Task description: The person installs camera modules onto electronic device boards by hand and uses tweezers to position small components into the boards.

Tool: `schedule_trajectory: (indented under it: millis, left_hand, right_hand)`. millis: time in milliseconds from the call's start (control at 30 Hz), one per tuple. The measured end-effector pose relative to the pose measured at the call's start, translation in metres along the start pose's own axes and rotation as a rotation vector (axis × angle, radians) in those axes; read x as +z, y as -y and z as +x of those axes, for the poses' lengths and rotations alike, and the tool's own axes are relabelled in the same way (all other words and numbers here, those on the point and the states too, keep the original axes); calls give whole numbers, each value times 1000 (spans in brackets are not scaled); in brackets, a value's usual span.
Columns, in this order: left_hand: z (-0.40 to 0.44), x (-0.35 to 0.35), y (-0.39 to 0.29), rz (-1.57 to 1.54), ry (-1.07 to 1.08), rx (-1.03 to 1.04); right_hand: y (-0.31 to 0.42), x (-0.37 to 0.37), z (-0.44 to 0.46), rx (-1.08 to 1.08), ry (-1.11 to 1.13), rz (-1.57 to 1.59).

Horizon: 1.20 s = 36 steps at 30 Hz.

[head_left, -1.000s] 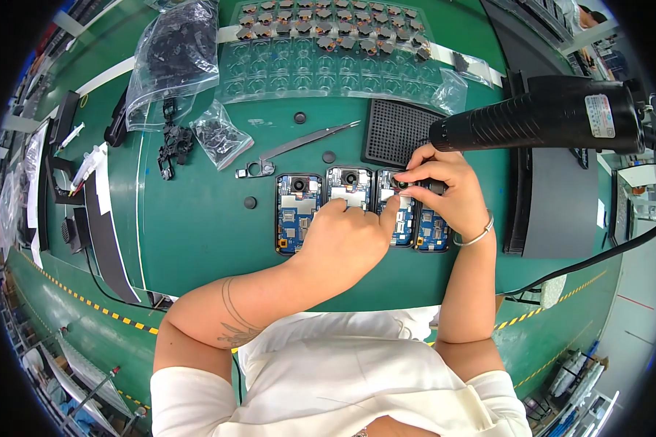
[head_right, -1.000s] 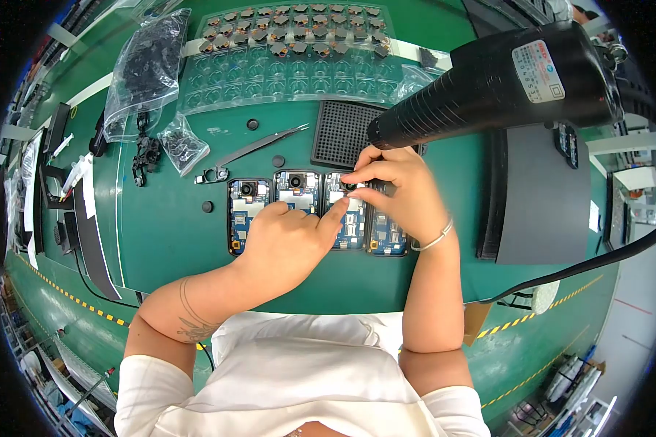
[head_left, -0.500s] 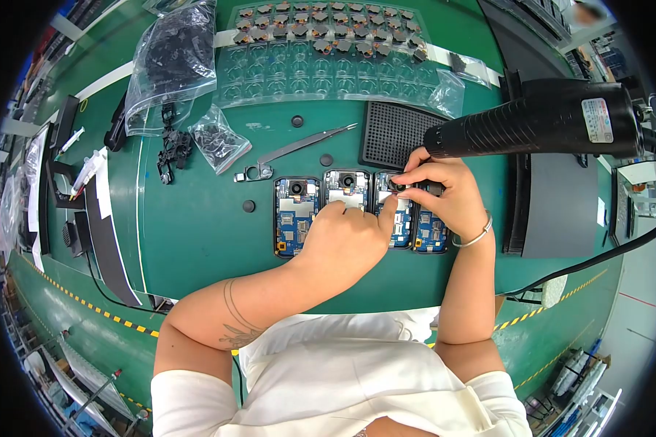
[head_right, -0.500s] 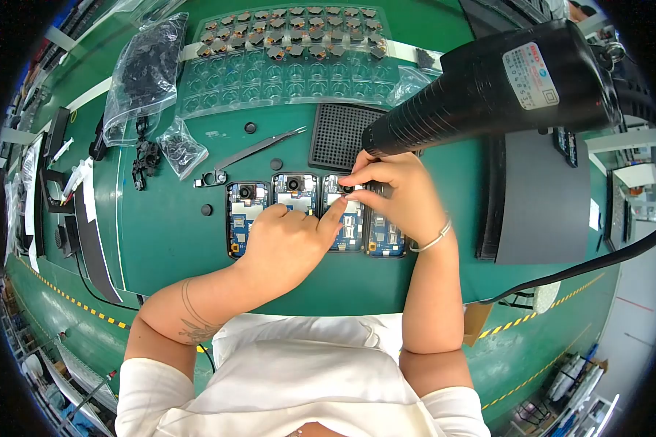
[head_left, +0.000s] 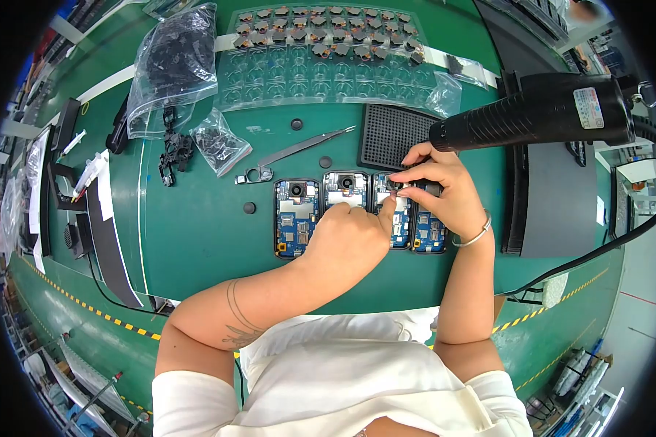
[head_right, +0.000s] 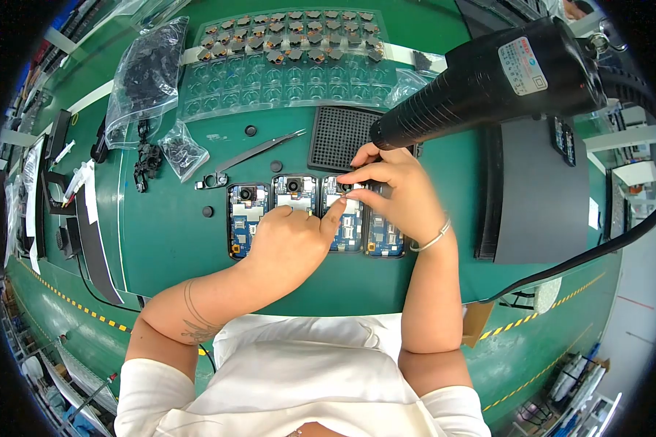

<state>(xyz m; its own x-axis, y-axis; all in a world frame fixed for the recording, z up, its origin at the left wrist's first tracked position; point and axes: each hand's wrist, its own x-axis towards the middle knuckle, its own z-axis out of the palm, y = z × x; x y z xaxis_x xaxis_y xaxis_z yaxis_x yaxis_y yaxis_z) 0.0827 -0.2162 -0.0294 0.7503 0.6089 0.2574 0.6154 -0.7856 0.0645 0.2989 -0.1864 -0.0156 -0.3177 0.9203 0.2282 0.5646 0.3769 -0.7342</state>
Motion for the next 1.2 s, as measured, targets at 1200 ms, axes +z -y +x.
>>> schedule_trajectory:
  millis: [1200]
  left_hand:
    - [3,10,-3,-36,-54,-12]
  right_hand:
    - [-1,-2,1,-1,39,42]
